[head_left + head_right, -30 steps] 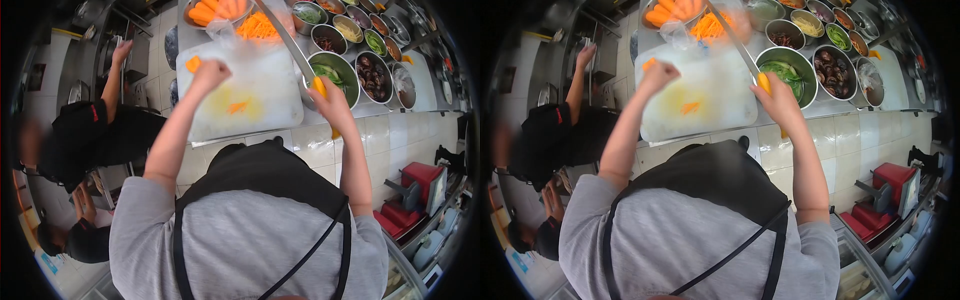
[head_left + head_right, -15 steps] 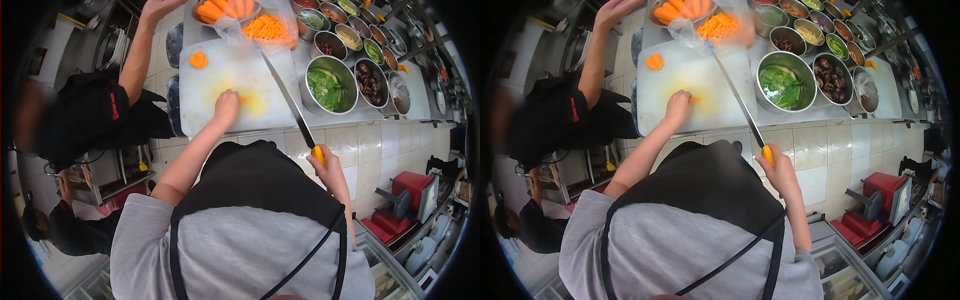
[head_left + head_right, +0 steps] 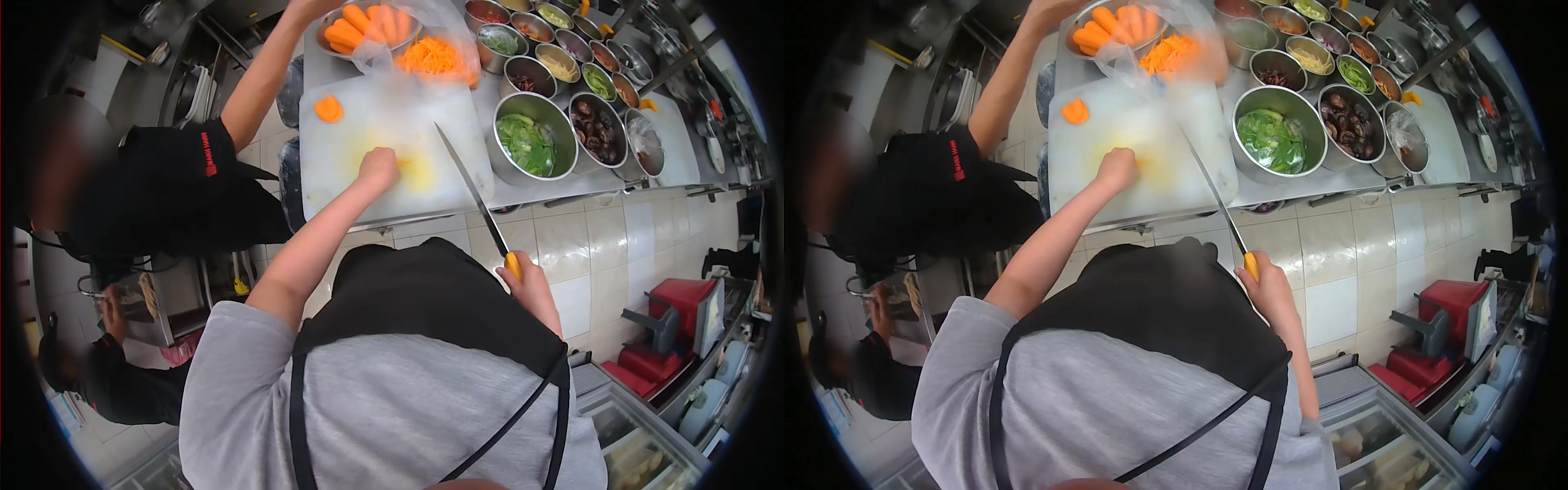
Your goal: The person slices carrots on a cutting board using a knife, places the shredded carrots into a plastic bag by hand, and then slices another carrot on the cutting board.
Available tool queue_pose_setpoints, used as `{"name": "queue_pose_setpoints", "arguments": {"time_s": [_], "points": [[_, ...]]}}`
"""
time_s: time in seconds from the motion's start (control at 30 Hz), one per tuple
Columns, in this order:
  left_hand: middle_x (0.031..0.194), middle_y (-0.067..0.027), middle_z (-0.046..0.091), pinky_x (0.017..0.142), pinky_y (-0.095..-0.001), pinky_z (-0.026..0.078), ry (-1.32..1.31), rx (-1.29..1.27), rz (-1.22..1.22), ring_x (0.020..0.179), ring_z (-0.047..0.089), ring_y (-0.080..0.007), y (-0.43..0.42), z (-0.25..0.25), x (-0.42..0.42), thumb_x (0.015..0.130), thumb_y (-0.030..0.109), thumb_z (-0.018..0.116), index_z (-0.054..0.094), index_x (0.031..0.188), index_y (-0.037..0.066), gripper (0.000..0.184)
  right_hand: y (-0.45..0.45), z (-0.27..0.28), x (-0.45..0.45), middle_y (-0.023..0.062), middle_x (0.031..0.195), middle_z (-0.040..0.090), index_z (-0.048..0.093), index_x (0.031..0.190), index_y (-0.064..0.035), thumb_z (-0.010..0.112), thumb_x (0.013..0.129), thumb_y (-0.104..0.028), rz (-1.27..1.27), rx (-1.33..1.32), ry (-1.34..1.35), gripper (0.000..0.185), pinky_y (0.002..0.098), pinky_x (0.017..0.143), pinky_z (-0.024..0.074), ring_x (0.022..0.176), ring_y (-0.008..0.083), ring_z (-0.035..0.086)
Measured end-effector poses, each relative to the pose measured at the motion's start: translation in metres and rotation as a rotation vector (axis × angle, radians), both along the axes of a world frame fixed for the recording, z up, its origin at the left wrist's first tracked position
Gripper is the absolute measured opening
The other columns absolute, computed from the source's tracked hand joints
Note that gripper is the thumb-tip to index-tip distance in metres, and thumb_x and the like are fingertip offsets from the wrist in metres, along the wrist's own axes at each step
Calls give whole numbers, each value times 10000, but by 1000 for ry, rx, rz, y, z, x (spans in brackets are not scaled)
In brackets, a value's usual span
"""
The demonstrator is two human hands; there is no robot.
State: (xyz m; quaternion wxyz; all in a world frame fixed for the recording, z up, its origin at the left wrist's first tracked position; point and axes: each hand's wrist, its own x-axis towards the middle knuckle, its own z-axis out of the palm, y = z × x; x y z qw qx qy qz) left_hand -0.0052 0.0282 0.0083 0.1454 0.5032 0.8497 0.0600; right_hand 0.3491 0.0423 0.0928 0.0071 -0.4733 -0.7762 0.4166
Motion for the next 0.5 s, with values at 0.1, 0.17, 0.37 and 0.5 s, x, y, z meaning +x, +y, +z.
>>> {"name": "queue_pose_setpoints", "arguments": {"time_s": [0.1,0.17,0.37,0.5], "points": [[668,-177,654,629,-351,532,-506,-68,124,607,657,-251,14,5,-35,678,200,665,664,668,-30,231,-4,-3,4,266,826,619,524,1069,4,647,824,-233,-12,6,42,362,452,674,470,814,440,595],[638,-100,627,505,-289,514,-637,74,158,542,603,-145,44,10,-66,662,138,695,656,709,-31,180,-5,-5,6,267,833,620,526,1071,4,649,823,-234,-18,2,30,365,451,681,472,821,439,596],[680,-96,631,504,-287,500,-10,338,-120,548,606,-160,143,126,-96,668,165,729,639,782,-24,238,0,-5,7,266,849,622,529,1078,3,650,823,-247,-7,-30,20,377,443,701,476,838,437,595],[799,-122,665,595,-319,524,-7,288,204,668,651,-199,201,129,-113,677,191,724,652,835,1,257,5,-4,8,263,841,622,531,1079,-2,652,822,-254,3,-36,20,380,442,701,475,837,434,595]]}}
